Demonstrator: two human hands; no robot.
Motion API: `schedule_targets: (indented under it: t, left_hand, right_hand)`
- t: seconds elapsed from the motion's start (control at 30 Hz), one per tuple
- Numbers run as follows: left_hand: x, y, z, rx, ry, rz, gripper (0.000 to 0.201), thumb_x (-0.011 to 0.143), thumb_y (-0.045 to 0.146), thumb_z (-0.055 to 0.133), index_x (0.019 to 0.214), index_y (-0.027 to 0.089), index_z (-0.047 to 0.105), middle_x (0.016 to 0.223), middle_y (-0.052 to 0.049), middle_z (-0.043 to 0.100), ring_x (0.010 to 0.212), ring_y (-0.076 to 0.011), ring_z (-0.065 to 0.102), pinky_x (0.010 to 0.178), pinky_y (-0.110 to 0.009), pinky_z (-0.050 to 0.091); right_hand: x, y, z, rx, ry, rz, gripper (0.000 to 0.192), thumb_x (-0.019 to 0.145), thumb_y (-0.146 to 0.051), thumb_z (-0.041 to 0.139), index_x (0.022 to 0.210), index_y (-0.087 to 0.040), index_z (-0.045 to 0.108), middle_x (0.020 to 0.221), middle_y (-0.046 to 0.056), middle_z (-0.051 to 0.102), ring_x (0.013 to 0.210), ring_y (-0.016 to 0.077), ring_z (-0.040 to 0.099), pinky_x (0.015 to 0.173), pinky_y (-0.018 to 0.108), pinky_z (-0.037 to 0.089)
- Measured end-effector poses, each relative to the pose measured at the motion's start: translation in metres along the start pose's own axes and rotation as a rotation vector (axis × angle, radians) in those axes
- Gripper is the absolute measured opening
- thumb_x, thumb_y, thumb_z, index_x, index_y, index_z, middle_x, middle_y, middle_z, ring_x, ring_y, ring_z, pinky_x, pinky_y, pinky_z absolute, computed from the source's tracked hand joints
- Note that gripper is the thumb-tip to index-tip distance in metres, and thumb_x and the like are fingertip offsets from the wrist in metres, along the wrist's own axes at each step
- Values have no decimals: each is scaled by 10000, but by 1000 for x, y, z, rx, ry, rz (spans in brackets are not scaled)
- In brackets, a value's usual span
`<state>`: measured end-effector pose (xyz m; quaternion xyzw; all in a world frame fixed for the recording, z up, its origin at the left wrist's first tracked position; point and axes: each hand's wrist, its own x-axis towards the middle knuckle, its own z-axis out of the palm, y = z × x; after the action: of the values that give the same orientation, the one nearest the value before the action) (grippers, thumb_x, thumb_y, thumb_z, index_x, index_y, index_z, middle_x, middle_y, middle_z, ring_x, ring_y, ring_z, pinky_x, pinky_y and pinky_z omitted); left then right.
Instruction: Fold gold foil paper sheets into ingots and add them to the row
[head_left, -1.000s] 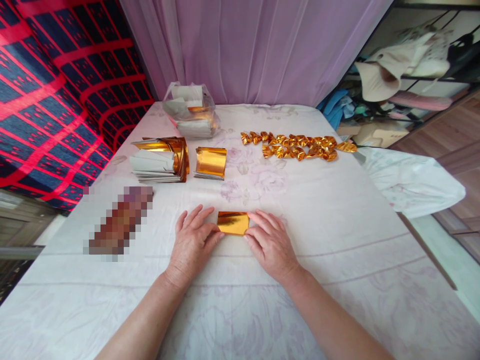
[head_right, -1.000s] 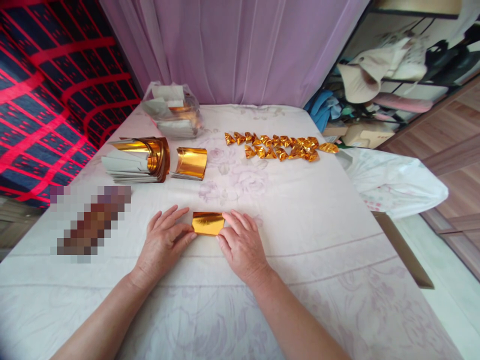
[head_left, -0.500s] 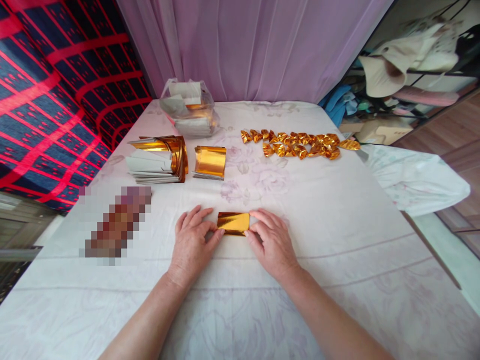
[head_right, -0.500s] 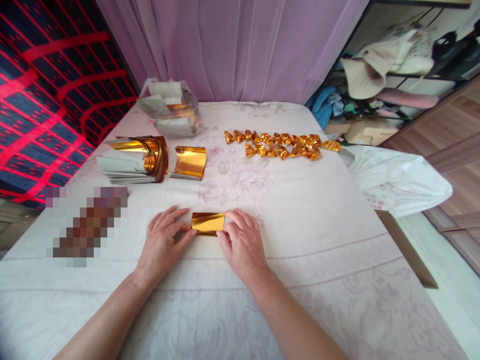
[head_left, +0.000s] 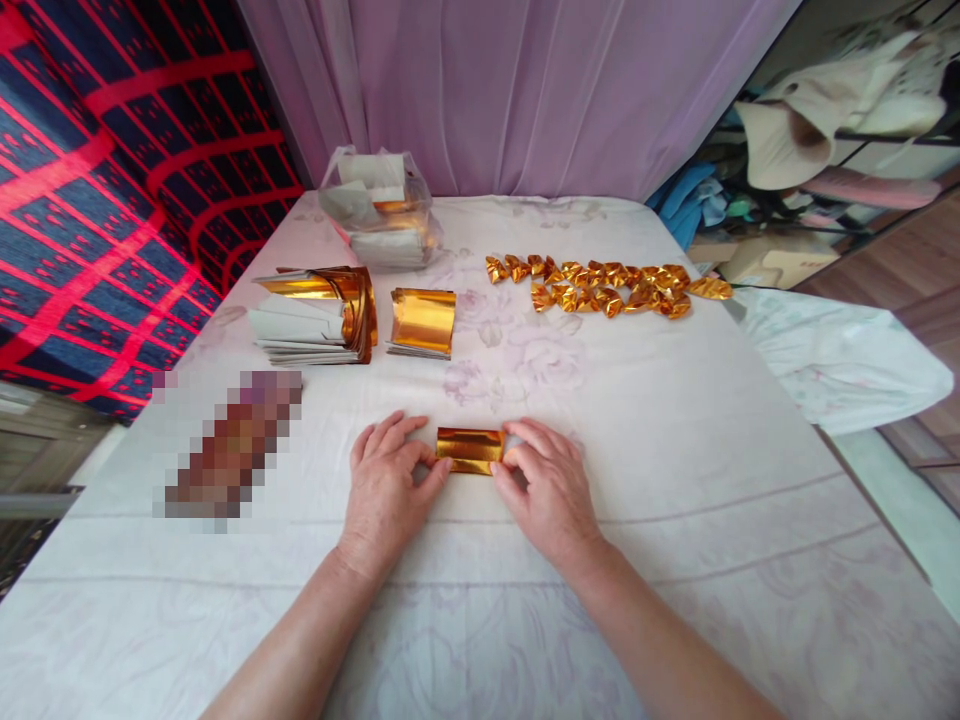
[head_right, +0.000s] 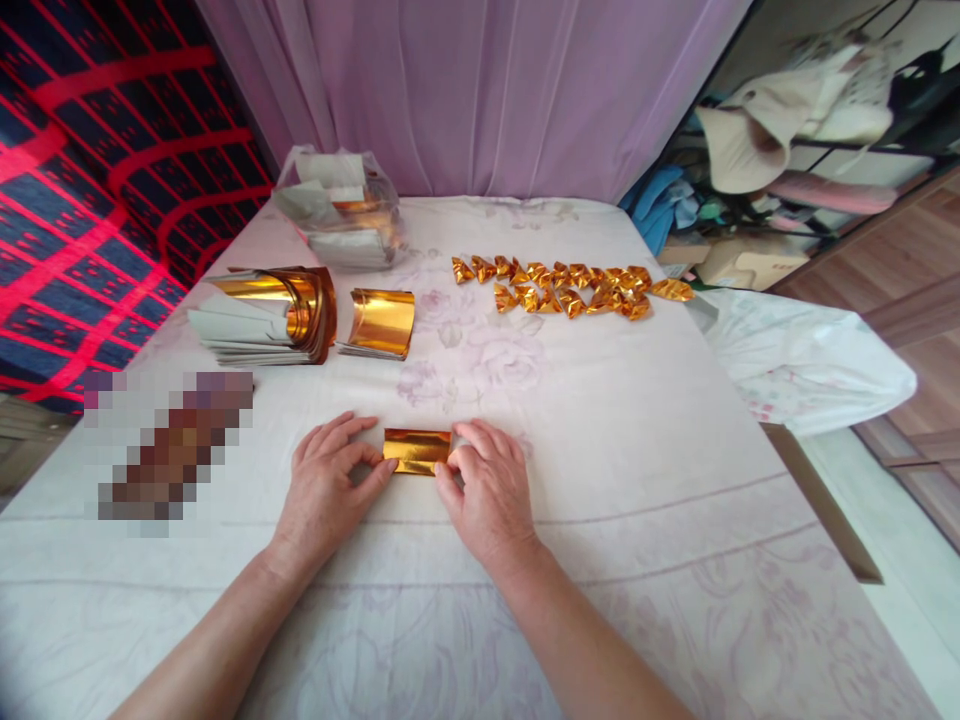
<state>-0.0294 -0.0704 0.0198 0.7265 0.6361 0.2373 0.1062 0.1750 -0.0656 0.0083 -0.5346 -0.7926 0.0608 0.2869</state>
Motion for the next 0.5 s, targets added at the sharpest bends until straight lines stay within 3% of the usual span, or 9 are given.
schedule_targets:
  t: [0.33, 0.5]
  left_hand:
    - [0, 0, 3, 48, 56, 52, 174, 847, 299, 668, 712, 207, 610, 1191, -75, 671, 1223, -321, 538, 1036, -553, 366]
    - [-5, 4, -2, 116, 140, 138, 123, 885, 305, 632, 885, 181, 634, 1171, -126, 631, 1067, -296, 580, 925, -491, 455]
  right_hand:
    - [1, -2, 2, -34, 17, 8, 184, 868, -221, 583, 688, -224, 549, 1140, 68, 688, 1130, 260, 584, 942, 426, 407]
    - [2, -2, 2, -41, 24, 6, 179, 856, -207, 598, 684, -223, 551, 1128, 69, 691, 1113, 260, 590, 926, 425, 412]
